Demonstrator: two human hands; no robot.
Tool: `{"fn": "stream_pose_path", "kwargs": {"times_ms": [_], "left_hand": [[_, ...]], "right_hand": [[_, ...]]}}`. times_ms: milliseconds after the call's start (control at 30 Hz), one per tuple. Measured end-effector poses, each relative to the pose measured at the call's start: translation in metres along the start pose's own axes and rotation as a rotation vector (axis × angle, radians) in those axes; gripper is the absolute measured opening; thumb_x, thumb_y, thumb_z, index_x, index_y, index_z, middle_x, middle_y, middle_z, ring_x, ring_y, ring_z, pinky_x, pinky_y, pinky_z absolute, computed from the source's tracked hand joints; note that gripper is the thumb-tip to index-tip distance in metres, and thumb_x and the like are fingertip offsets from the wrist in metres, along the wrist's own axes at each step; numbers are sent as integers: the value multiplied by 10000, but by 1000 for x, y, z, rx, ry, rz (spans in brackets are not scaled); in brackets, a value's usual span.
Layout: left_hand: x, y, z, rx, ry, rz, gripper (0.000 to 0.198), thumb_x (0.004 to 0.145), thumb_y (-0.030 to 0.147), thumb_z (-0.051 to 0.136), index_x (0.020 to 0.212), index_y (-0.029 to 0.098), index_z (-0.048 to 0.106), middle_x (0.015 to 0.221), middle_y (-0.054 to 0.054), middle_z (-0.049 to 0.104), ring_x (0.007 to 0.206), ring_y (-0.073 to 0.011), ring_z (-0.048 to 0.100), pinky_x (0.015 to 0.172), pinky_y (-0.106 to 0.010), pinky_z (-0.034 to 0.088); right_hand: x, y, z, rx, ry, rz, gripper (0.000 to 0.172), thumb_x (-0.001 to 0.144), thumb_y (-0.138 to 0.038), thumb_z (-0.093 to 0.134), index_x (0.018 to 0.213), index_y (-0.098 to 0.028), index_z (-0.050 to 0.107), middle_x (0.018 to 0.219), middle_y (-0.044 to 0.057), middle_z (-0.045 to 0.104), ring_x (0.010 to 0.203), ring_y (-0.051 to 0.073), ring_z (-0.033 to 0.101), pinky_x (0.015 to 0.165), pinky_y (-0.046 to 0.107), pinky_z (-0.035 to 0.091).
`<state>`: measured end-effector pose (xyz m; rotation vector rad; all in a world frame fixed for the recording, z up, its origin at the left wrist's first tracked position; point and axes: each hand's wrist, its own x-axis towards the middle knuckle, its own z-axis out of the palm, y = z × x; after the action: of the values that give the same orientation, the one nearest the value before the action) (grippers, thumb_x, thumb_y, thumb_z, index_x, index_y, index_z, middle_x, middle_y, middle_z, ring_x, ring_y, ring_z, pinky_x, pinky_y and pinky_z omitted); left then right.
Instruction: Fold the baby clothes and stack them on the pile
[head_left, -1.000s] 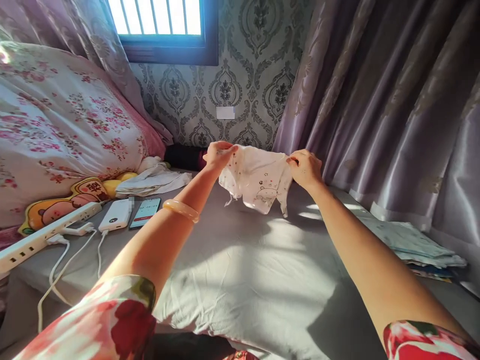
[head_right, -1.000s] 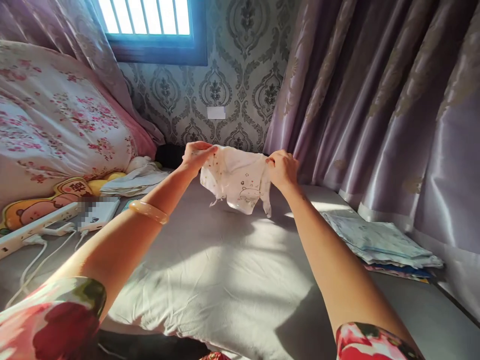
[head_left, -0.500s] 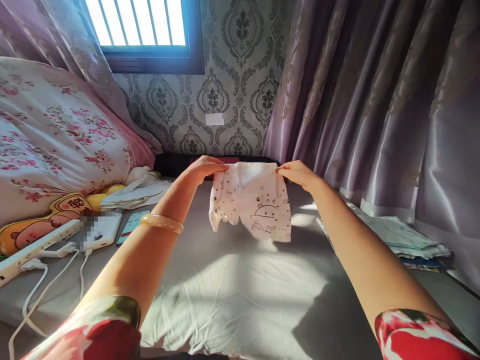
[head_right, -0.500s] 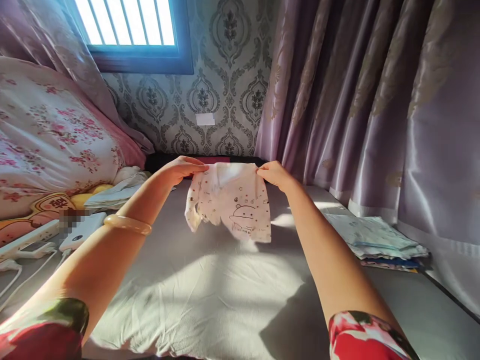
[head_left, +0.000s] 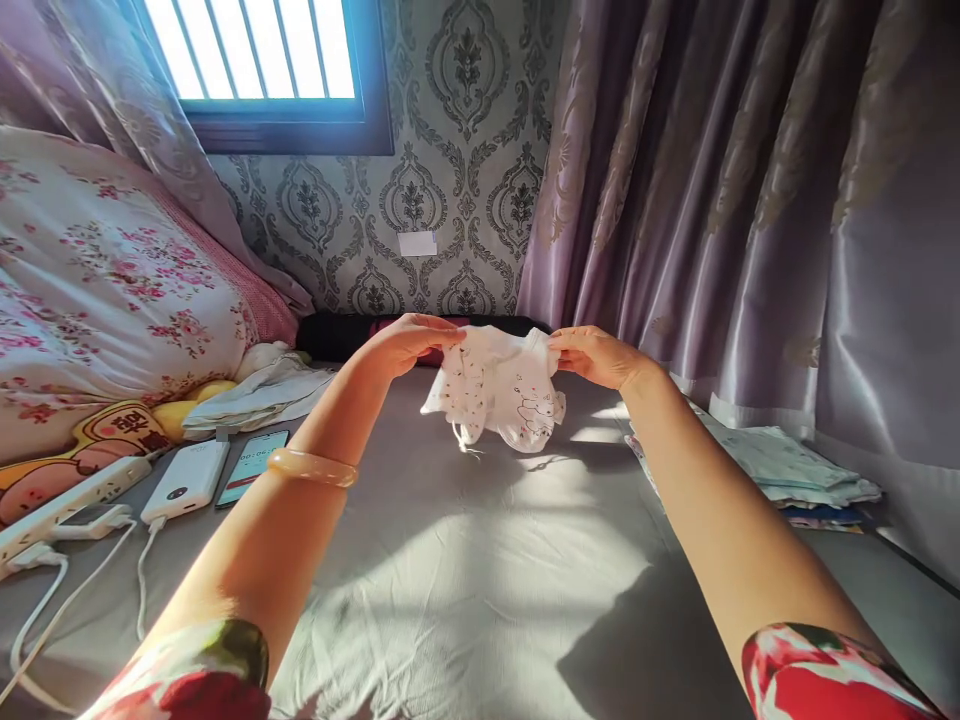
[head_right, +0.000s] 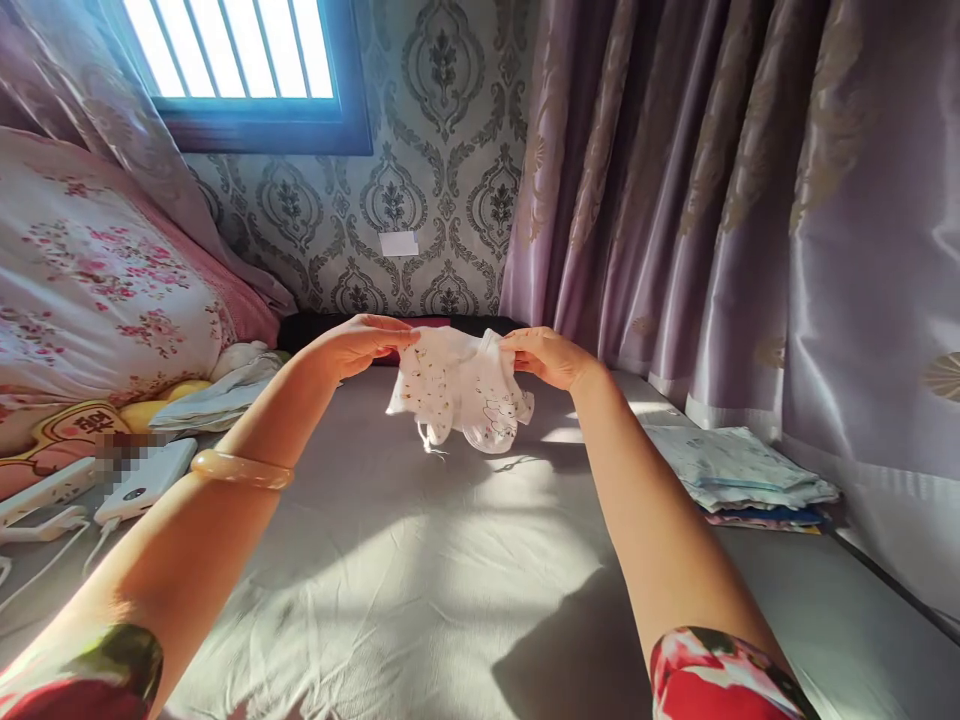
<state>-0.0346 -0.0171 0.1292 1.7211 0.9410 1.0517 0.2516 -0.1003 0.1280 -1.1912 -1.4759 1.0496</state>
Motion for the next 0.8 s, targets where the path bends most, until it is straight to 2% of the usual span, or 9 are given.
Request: {"fn": "stream_pose_path", "kwargs": {"times_ms": [67,167,233,367,500,567,633,733,800], "left_hand": [[1,0,1,-139,-35,-39,412,495,432,905,761,159,749,747,-44,693,713,-142,603,662,-273,449],[6,-9,2,-157,82,-92,433,445,393,924,736,141,725,706,-42,679,680,-137,598,656,-271,447],[8,-20,6,-134,153,-97,453,430,400,917,736,139,707,681,-31,670,640,-138,587,621,-267,440],[8,-36,15,-132,247,42,449,514,480,849,757,152,662,625,10,613,554,-113,525,521,-226,369],[0,-37,23,-87,335,184,348,636,473,754,754,168,636,533,59,483,472,-80,405,455,-200,272],[-8,-32,23,-54,373,273,298,674,449,720,750,171,645,515,69,425,465,-70,362,451,-196,251],[-21,-22,18,-11,399,368,270,695,427,707,755,167,668,525,64,414,480,-69,356,456,-198,242],[-46,5,4,77,419,443,257,705,403,716,770,154,706,555,41,459,516,-81,395,464,-207,256],[-60,27,-8,149,413,419,232,704,374,729,767,150,726,572,27,489,540,-93,427,472,-213,279]], "right_hand": [[1,4,-3,55,-76,11,185,658,-327,750,743,-179,678,751,25,677,758,167,625,775,283,489],[10,14,-6,-71,101,10,106,701,-272,705,701,-173,668,720,15,669,729,142,605,772,263,470],[19,23,-5,-196,231,-37,119,745,-277,667,687,-173,652,691,-2,648,708,134,580,754,258,456],[28,33,3,-425,453,-243,182,817,-344,588,761,-179,640,721,-4,644,732,167,581,731,287,444],[20,34,14,-576,608,-396,186,856,-319,511,830,-188,640,802,40,687,795,207,620,784,338,461],[13,33,18,-574,652,-441,195,870,-323,495,858,-192,639,837,53,700,810,215,630,797,354,472],[5,31,20,-530,641,-483,206,874,-350,504,870,-193,638,840,52,701,812,215,635,790,356,486],[-7,19,17,-420,569,-518,244,864,-415,549,875,-192,647,816,36,692,784,203,633,746,339,504],[-11,8,14,-358,508,-501,268,851,-451,588,878,-195,659,808,30,688,753,193,624,709,324,505]]}}
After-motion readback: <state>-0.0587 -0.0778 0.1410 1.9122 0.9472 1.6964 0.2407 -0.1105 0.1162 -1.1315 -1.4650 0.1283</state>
